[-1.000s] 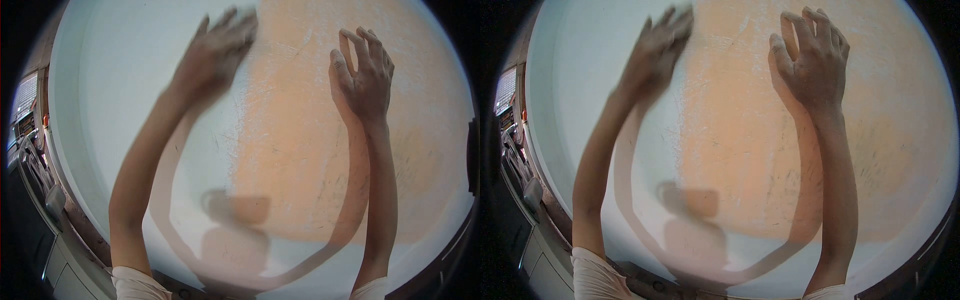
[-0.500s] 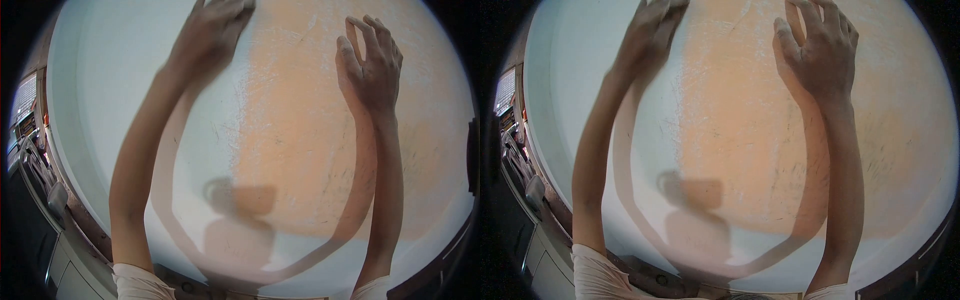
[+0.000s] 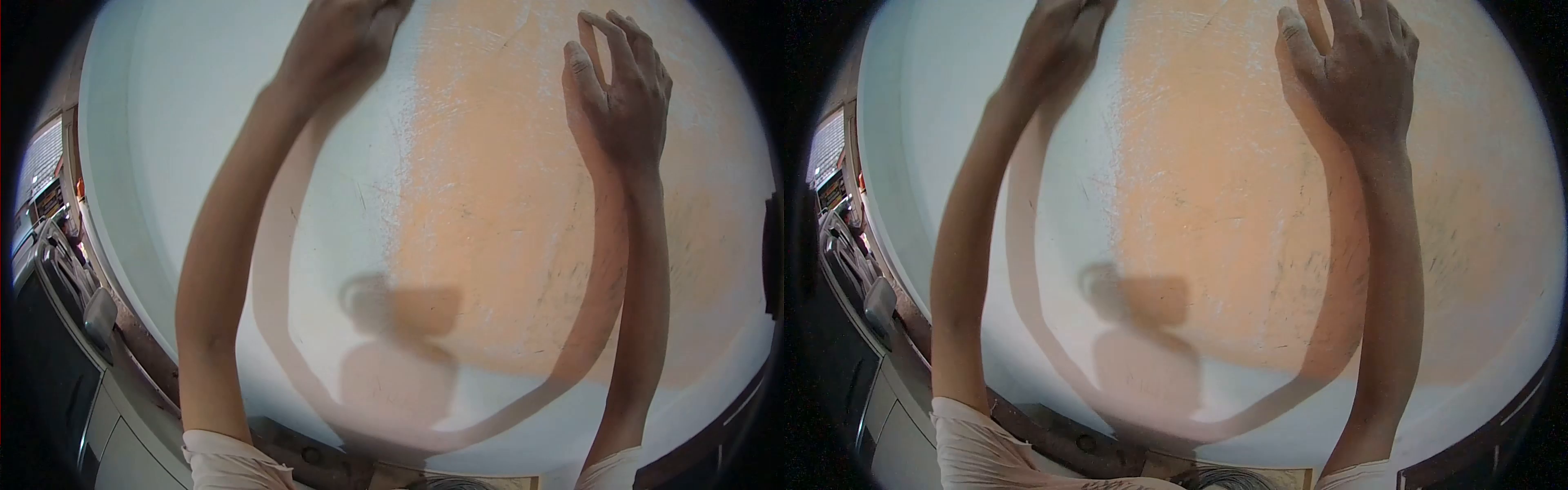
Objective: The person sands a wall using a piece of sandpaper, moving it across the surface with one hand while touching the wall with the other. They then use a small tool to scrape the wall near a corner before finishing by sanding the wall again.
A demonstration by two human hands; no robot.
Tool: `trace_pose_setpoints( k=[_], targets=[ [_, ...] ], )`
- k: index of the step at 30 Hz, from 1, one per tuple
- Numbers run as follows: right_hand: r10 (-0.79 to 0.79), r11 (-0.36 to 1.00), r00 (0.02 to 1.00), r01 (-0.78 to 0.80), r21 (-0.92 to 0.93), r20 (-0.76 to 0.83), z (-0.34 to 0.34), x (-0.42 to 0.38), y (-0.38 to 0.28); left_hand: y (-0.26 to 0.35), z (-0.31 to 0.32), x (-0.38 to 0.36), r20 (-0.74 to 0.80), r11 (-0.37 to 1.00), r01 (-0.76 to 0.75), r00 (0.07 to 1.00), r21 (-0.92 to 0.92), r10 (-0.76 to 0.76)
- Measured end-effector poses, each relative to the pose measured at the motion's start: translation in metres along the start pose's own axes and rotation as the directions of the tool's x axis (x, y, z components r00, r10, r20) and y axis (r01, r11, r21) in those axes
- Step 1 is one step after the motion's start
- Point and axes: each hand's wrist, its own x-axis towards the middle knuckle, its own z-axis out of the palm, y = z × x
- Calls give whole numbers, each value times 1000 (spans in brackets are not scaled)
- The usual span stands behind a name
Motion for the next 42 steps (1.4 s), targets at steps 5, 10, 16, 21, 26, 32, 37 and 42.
trace_pose_setpoints(
  k=[5, 10, 16, 21, 26, 32, 37, 42],
  targets=[
    [8, 999, 1000, -8, -33, -3, 3, -6, 5, 12, 19, -107, 115, 998, -67, 991, -10, 67],
    [-52, 997, 998, 53, -49, 20, 7, -3, 17, -12, 18, -63, 26, 988, -139, 990, 61, 138],
    [-88, 995, 996, 88, -38, 13, 9, -1, 24, -18, 29, -8, -118, 992, -123, 985, 41, 127],
    [-85, 995, 996, 86, -48, 14, 11, -1, 26, 15, 23, -85, 69, 997, -70, 995, 21, 68],
    [-94, 994, 995, 95, -61, 17, 9, 0, 19, 0, 14, 0, 3, 998, 11, 1000, 64, -11],
    [-97, 993, 995, 97, -64, 1, 6, -2, 16, -34, 16, 92, 80, 992, 121, 989, 33, -123],
    [-84, 995, 996, 84, -53, 10, 7, -3, 18, -17, 27, -21, -55, 993, -119, 991, 18, 120],
    [-89, 993, 996, 90, -70, 12, 9, 0, 16, -30, 21, -4, -62, 978, -158, 984, 138, 167]
  ],
)
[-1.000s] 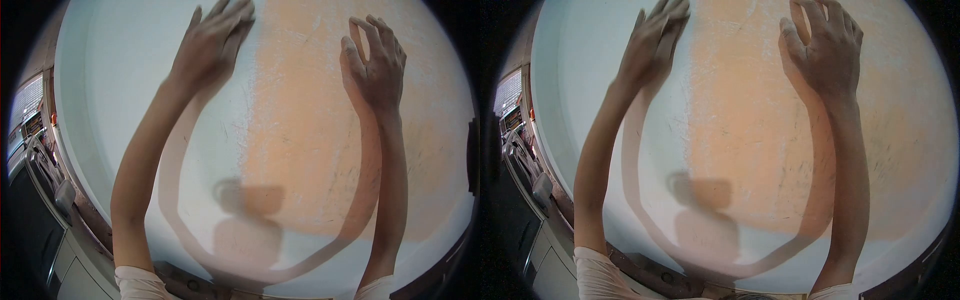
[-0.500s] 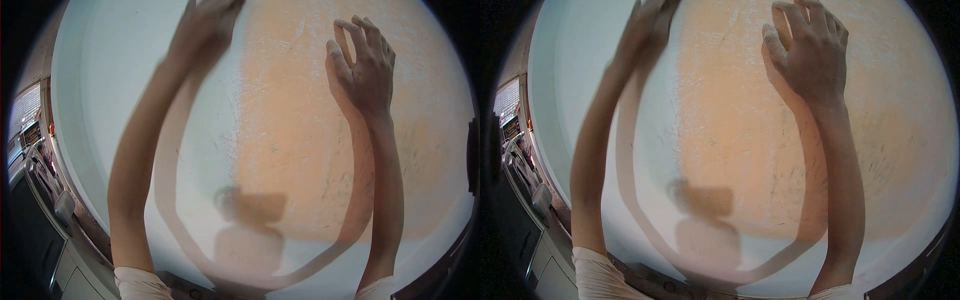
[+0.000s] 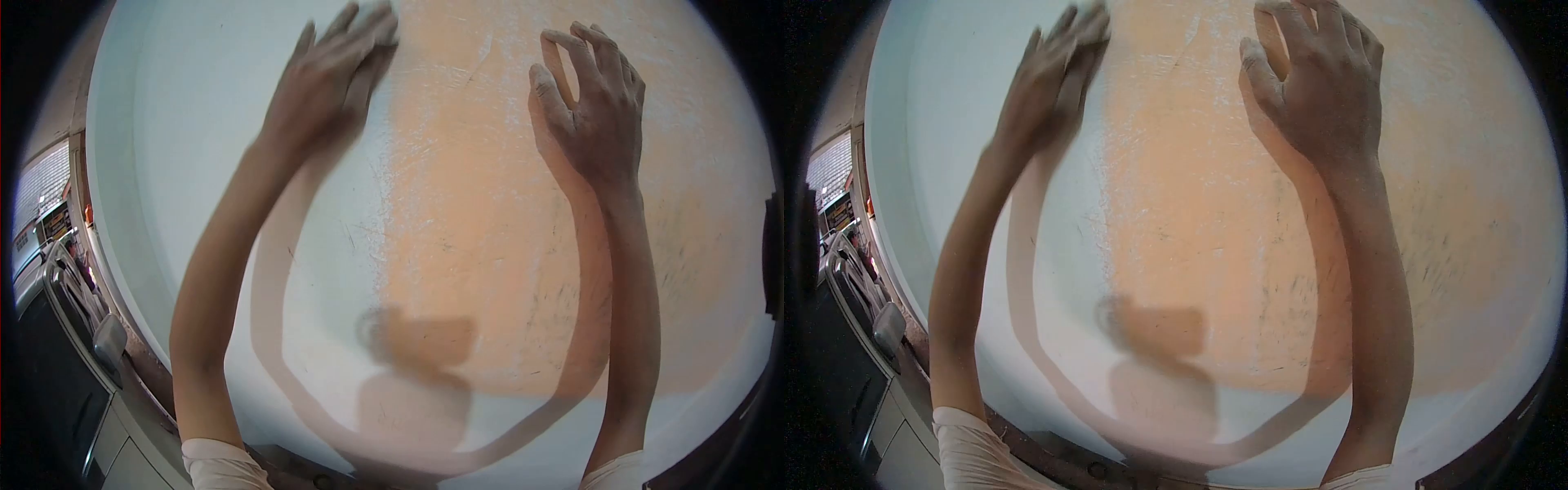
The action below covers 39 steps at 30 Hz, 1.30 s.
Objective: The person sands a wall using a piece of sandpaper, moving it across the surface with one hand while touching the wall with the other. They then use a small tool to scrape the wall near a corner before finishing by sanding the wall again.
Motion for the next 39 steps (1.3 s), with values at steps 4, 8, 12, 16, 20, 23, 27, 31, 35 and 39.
trace_pose_setpoints(
  k=[4, 8, 12, 16, 20, 23, 27, 31, 35, 39],
  targets=[
    [-6, 1000, 1000, 6, 16, 3, 0, -2, 0, -13, -5, 87, 149, 947, 307, 945, -93, -292],
    [-12, 1000, 1000, 12, 5, 3, -1, -3, 3, -11, 1, 78, 129, 960, 248, 964, -127, -232],
    [4, 1000, 1000, -5, 21, 3, -2, -3, 1, 17, 5, -15, 9, 992, 42, 999, -120, -42],
    [81, 997, 997, -81, -16, -8, -3, -3, -9, 25, -8, -40, 45, 998, 4, 999, -67, -1],
    [149, 988, 978, -151, 6, 147, -18, 6, -15, 5, -6, 15, 89, 989, 134, 988, -56, -129],
    [180, 984, 979, -179, -12, 98, -20, 5, -25, 18, -7, 6, 90, 961, 204, 978, -189, -190],
    [151, 988, 983, -153, 12, 107, -20, 1, -21, 68, -12, -97, 176, 986, 91, 982, -141, -65],
    [116, 990, 993, -118, 81, 37, -18, -4, -22, 106, -31, -168, 328, 972, 161, 940, -173, -97],
    [95, 994, 994, -97, 40, 45, -18, -4, -28, 71, -20, -129, 255, 995, 93, 964, -44, -79],
    [141, 928, 990, -126, 349, -16, 28, -21, 13, 34, -7, -64, -18, 980, 153, 987, -129, -157]
  ],
)
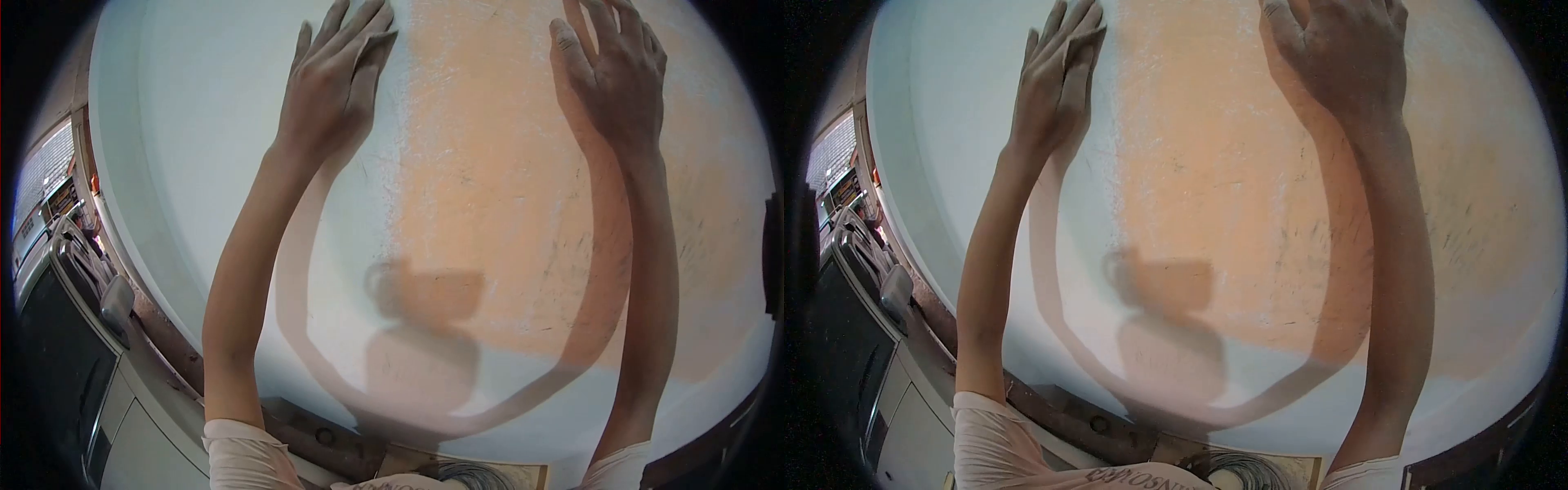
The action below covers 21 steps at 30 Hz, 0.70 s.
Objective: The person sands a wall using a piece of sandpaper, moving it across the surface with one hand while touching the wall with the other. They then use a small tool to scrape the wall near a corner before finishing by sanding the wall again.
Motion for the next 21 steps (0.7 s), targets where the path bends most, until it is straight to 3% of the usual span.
trace_pose_setpoints(
  k=[2, 4, 8, 9, 12, 13, 15, 18, 21],
  targets=[
    [-1, 1000, 1000, 1, -17, -6, 3, -3, -1, 5, 2, 1, -36, 999, 22, 999, -29, -23],
    [-21, 934, 997, 47, -354, 76, -27, 7, -50, 21, -2, -35, 85, 1000, 9, 996, 0, -9],
    [-32, 937, 997, 56, -346, 75, -32, 7, -58, 67, -32, -160, 425, 995, 54, 905, -87, -12],
    [-43, 940, 996, 66, -334, 74, -30, 7, -54, 75, -38, -167, 482, 1000, 18, 876, -20, -6],
    [-45, 912, 997, 67, -405, 63, -26, 6, -49, 50, -29, -150, 396, 1000, -5, 918, -21, 13],
    [-39, 896, 998, 61, -440, 59, -24, 5, -49, 39, -25, -125, 371, 996, -41, 928, 77, 10],
    [-41, 900, 997, 64, -430, 63, -26, 5, -54, 23, -20, -70, 160, 999, 38, 986, -2, -37],
    [-21, 901, 999, 40, -432, 51, -26, 6, -57, 17, -14, -54, 70, 999, 27, 997, -36, -25],
    [-18, 909, 999, 36, -414, 47, -27, 4, -59, 39, -23, -124, 238, 998, 65, 969, -10, -60]
  ],
)
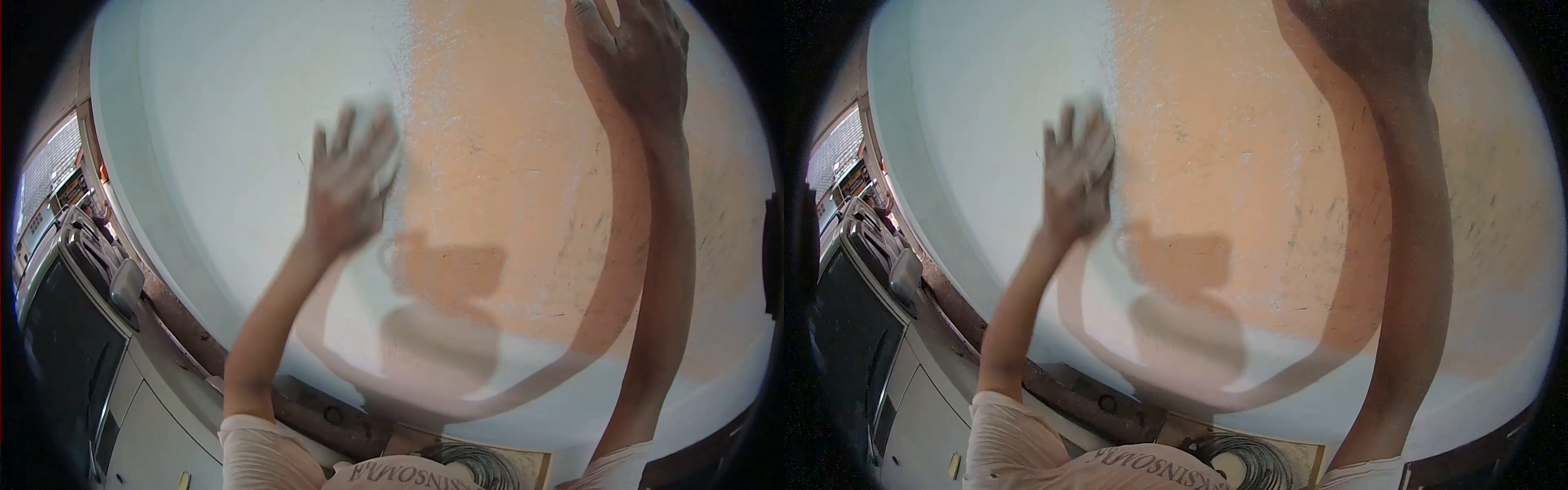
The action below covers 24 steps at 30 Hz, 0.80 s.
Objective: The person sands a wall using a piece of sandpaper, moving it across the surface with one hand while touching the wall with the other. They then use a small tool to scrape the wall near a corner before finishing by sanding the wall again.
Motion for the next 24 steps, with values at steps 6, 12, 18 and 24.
trace_pose_setpoints(
  k=[6, 12, 18, 24],
  targets=[
    [31, 999, 999, -31, -12, 7, -5, 0, -7, 49, 13, -146, 204, 996, 50, 978, -72, -34],
    [164, 985, 986, -163, -52, 27, -6, 0, -21, 7, -1, -18, -12, 1000, 12, 1000, -4, -12],
    [82, 997, 997, -82, -12, 5, 4, 7, 1, 24, 8, -2, -62, 997, 79, 995, -14, -80],
    [82, 996, 997, -82, -15, -2, 3, 7, 1, 39, 20, -77, 54, 1000, 26, 998, 8, -27]
  ],
)
